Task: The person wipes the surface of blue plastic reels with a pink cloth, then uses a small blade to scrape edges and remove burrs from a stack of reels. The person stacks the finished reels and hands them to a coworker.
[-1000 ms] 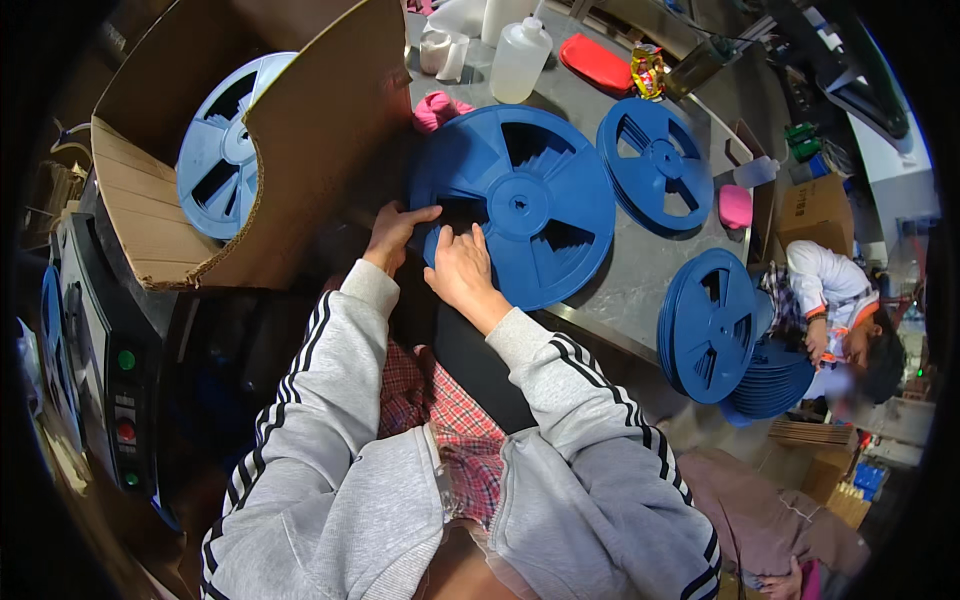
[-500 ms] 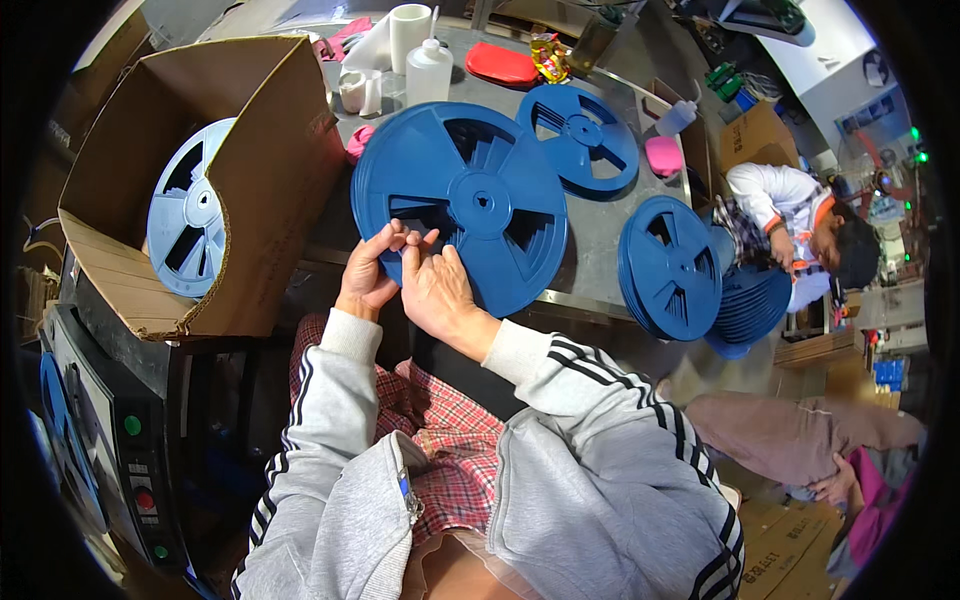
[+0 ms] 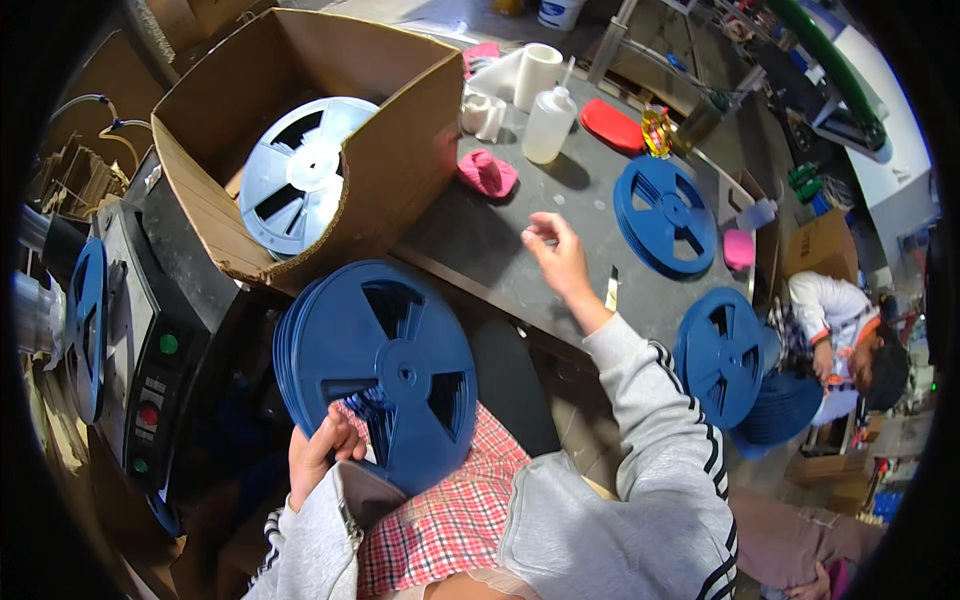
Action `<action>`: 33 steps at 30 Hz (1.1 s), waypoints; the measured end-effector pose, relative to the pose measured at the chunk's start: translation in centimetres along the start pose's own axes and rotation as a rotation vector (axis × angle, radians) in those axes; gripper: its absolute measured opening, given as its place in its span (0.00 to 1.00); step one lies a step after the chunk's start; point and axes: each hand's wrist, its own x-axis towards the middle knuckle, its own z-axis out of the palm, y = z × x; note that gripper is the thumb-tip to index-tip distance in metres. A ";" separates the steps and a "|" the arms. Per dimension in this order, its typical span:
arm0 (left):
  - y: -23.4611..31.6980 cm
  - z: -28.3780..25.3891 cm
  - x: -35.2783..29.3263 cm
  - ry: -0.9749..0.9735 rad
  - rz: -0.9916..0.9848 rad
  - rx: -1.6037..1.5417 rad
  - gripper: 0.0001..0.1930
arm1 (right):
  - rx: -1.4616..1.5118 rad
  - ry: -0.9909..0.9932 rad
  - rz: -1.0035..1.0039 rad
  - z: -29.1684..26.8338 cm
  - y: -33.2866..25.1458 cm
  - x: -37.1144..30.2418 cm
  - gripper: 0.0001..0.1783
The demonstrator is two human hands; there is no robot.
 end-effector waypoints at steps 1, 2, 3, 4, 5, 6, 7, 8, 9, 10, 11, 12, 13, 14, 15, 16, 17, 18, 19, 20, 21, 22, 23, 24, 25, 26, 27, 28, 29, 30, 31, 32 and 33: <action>-0.2 -1.0 -0.7 0.032 0.047 -0.096 0.14 | -0.084 0.043 0.021 0.3 3.1 2.4 0.22; -0.5 -2.5 -1.0 -0.132 0.064 -0.115 0.17 | -0.140 0.102 0.061 0.3 6.4 4.9 0.25; -0.7 -2.9 -1.7 -0.153 0.081 -0.166 0.19 | -0.189 0.140 0.089 0.9 8.5 7.7 0.28; -0.9 -2.9 -1.9 -0.125 0.094 -0.170 0.20 | -0.372 0.173 -0.026 1.3 9.6 9.6 0.29; -1.0 -2.8 -2.0 -0.101 0.101 -0.166 0.20 | -0.396 0.092 -0.029 1.9 9.8 10.9 0.31; -1.1 -2.9 -1.7 -0.092 0.099 -0.185 0.20 | -0.452 0.073 -0.141 3.4 11.0 11.9 0.33; -1.1 -3.4 -1.4 -0.064 0.077 -0.185 0.19 | -0.509 0.057 -0.253 5.0 12.3 12.4 0.36; -1.3 -3.7 -1.4 -0.030 0.078 -0.241 0.16 | -0.509 -0.041 -0.140 7.3 10.1 11.7 0.45; -1.4 -3.8 -1.0 -0.021 0.062 -0.294 0.14 | -0.552 -0.016 -0.146 8.7 11.5 11.4 0.54; -1.4 -3.6 -0.5 0.001 0.051 -0.253 0.13 | -0.608 0.012 -0.142 9.2 12.9 11.6 0.55; -1.4 -3.6 -0.4 0.002 0.042 -0.256 0.13 | -0.651 0.028 -0.154 10.6 13.5 12.1 0.56; -1.4 -3.6 -0.2 0.001 0.032 -0.259 0.13 | -0.645 0.049 -0.137 11.1 14.2 12.8 0.57; -1.5 -3.5 0.0 -0.001 0.020 -0.261 0.13 | -0.651 0.077 -0.183 11.0 15.0 13.3 0.55; -1.0 -3.3 0.5 0.017 -0.010 -0.237 0.14 | -0.697 0.073 -0.221 10.2 16.1 14.1 0.55; -1.0 -3.2 0.5 0.026 -0.008 -0.241 0.14 | -0.742 0.061 -0.271 9.9 16.2 15.0 0.54; -1.1 -3.1 0.6 0.034 -0.008 -0.243 0.14 | -0.647 0.023 -0.325 9.1 16.3 15.9 0.49; -0.9 -3.0 0.9 0.033 -0.025 -0.239 0.14 | -0.595 -0.054 -0.137 7.8 16.1 17.1 0.43; -1.1 -3.4 1.1 0.034 -0.035 -0.238 0.13 | -0.332 -0.305 0.002 5.8 14.4 18.1 0.41; -1.6 -3.7 0.8 0.046 -0.024 -0.259 0.13 | -0.065 -0.562 0.123 4.2 12.3 19.5 0.39; -2.0 -4.0 0.7 0.045 -0.018 -0.282 0.13 | -0.026 -0.690 0.097 2.9 12.0 20.7 0.36; -1.9 -4.0 1.3 0.036 -0.048 -0.285 0.12 | -0.005 -0.756 0.189 1.5 11.4 20.7 0.36; -1.7 -3.9 2.1 0.059 -0.101 -0.276 0.12 | -0.102 -0.787 0.139 0.8 11.0 20.5 0.36; -2.2 -3.7 1.7 0.040 -0.076 -0.256 0.12 | -0.205 -0.847 0.053 1.9 9.7 20.6 0.36; -2.2 -3.5 2.0 0.012 -0.060 -0.222 0.12 | -0.347 -0.930 -0.081 2.9 9.6 20.2 0.34; -2.2 -3.4 2.3 -0.014 -0.043 -0.189 0.12 | -0.223 -0.965 0.096 3.1 9.4 19.4 0.34; -2.5 -3.8 2.3 -0.067 -0.037 -0.208 0.12 | -0.185 -0.912 0.027 3.3 10.1 19.0 0.35; -2.6 -3.9 2.2 -0.060 -0.035 -0.232 0.12 | -0.147 -0.861 -0.044 3.4 10.8 18.7 0.36; -2.8 -3.8 2.0 -0.050 -0.030 -0.257 0.11 | -0.038 -0.785 -0.024 3.1 11.3 18.5 0.38; -2.5 -3.7 2.2 -0.045 -0.047 -0.271 0.11 | 0.075 -0.694 0.017 2.1 12.0 18.0 0.39; -2.6 -4.0 2.4 -0.059 -0.048 -0.274 0.11 | -0.022 -0.490 0.137 1.2 11.7 18.1 0.36; -2.8 -4.7 3.0 -0.108 -0.061 -0.282 0.11 | 0.063 -0.141 0.061 -0.1 16.6 18.8 0.32; -3.2 -5.3 2.9 -0.122 -0.051 -0.294 0.11 | -0.116 0.259 0.113 0.2 17.1 19.3 0.28; -3.6 -5.8 2.6 -0.136 -0.040 -0.307 0.11 | -0.217 0.375 0.230 0.0 17.4 20.4 0.34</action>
